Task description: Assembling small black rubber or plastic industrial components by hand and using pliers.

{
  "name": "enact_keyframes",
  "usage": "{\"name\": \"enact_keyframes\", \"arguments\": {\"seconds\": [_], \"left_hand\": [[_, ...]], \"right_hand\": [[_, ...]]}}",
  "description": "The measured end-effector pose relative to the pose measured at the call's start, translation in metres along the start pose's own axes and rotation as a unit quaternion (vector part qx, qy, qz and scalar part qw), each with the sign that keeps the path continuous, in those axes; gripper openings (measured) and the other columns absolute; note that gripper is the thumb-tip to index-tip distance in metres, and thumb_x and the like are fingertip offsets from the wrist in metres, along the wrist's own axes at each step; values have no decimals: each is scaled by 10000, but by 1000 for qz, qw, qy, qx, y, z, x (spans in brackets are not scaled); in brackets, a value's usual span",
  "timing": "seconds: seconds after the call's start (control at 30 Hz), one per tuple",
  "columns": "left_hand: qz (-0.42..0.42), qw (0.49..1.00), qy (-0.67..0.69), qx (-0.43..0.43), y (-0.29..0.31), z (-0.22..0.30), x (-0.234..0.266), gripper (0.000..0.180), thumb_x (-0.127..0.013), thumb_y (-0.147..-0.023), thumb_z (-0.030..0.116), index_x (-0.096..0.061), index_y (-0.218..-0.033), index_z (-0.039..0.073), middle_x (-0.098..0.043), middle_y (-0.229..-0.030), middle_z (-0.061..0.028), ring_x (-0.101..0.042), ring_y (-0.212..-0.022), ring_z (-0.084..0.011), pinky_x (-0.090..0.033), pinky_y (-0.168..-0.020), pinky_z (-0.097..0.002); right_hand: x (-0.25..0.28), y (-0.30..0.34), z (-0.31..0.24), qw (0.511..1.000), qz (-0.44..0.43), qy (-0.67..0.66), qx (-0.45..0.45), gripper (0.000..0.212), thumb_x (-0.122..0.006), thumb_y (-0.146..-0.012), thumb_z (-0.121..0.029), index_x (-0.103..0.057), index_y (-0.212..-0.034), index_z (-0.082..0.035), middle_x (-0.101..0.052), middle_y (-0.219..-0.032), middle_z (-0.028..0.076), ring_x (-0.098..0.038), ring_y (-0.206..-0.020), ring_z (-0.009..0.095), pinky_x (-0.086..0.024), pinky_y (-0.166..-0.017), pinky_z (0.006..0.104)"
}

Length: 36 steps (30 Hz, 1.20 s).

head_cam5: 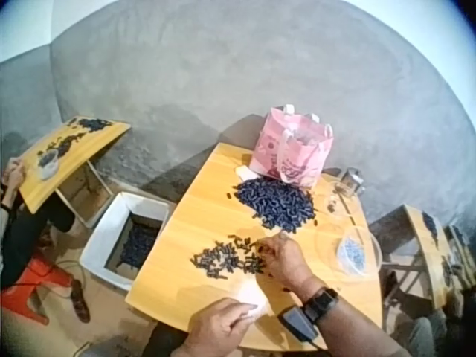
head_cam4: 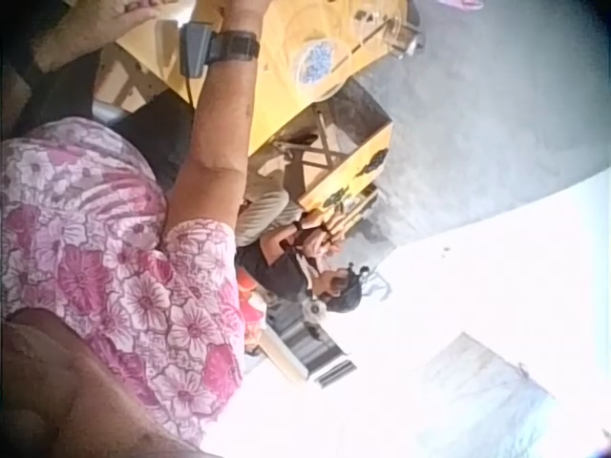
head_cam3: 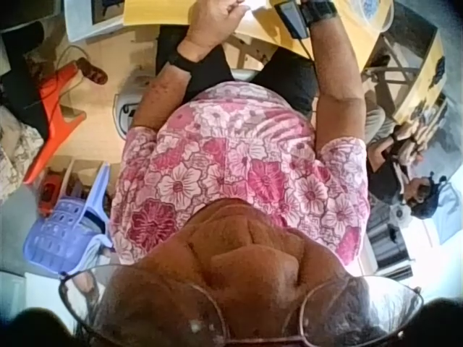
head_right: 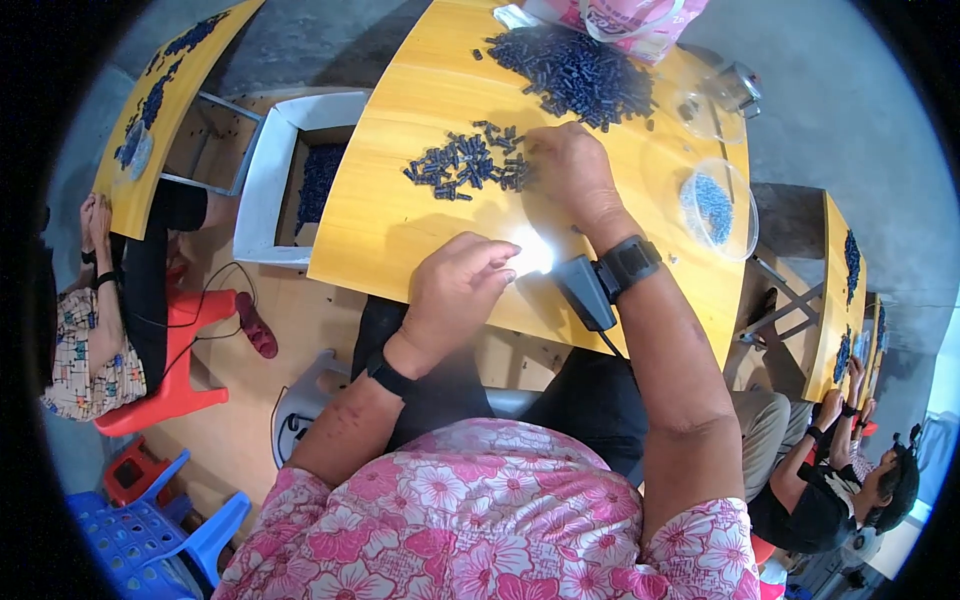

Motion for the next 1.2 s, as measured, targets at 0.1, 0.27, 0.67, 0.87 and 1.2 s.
{"name": "enact_keyframes", "arguments": {"seconds": [0.1,0.27,0.67,0.87,1.2], "left_hand": [[-10,1000,-4,1,0,0,0,213,-697,-781,37,-701,-992,67,-660,-870,-98,-665,-762,-234,-530,-675,-319],[-8,1000,1,-14,-1,0,1,224,-690,-781,33,-698,-1004,53,-658,-872,-109,-661,-761,-245,-530,-676,-319],[-17,999,29,8,0,-5,-3,231,-659,-796,-5,-701,-1020,36,-654,-873,-91,-661,-757,-167,-531,-680,-264],[-24,999,23,9,0,-5,-3,235,-645,-804,-20,-697,-1027,35,-647,-875,-88,-657,-750,-159,-533,-671,-259],[-21,1000,11,5,0,-5,-5,228,-640,-809,-26,-696,-1023,32,-644,-870,-82,-644,-729,-150,-527,-671,-249]], "right_hand": [[-4,7,6,929,-39,-325,-172,293,-657,-831,-92,-684,-1111,-8,-675,-862,65,-643,-755,165,-518,-705,285],[18,21,24,954,25,-248,-170,290,-617,-854,15,-679,-1137,17,-615,-888,-9,-577,-793,67,-483,-710,213],[21,52,16,956,-7,-181,-229,154,-691,-829,-117,-728,-937,-14,-685,-831,97,-661,-780,157,-518,-714,277],[30,52,-14,998,17,-10,56,86,-652,-741,-107,-722,-778,-75,-676,-785,65,-635,-789,249,-533,-710,359],[13,53,-10,994,-30,98,36,136,-646,-792,-53,-597,-918,-38,-601,-912,129,-597,-909,344,-493,-782,429]]}}
Point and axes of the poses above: each hand's wrist, its own y-axis away from the middle knuckle, its own x-axis out of the back of the hand, z = x × y, the point moved 2 cm from there along -y, towards the middle knuckle
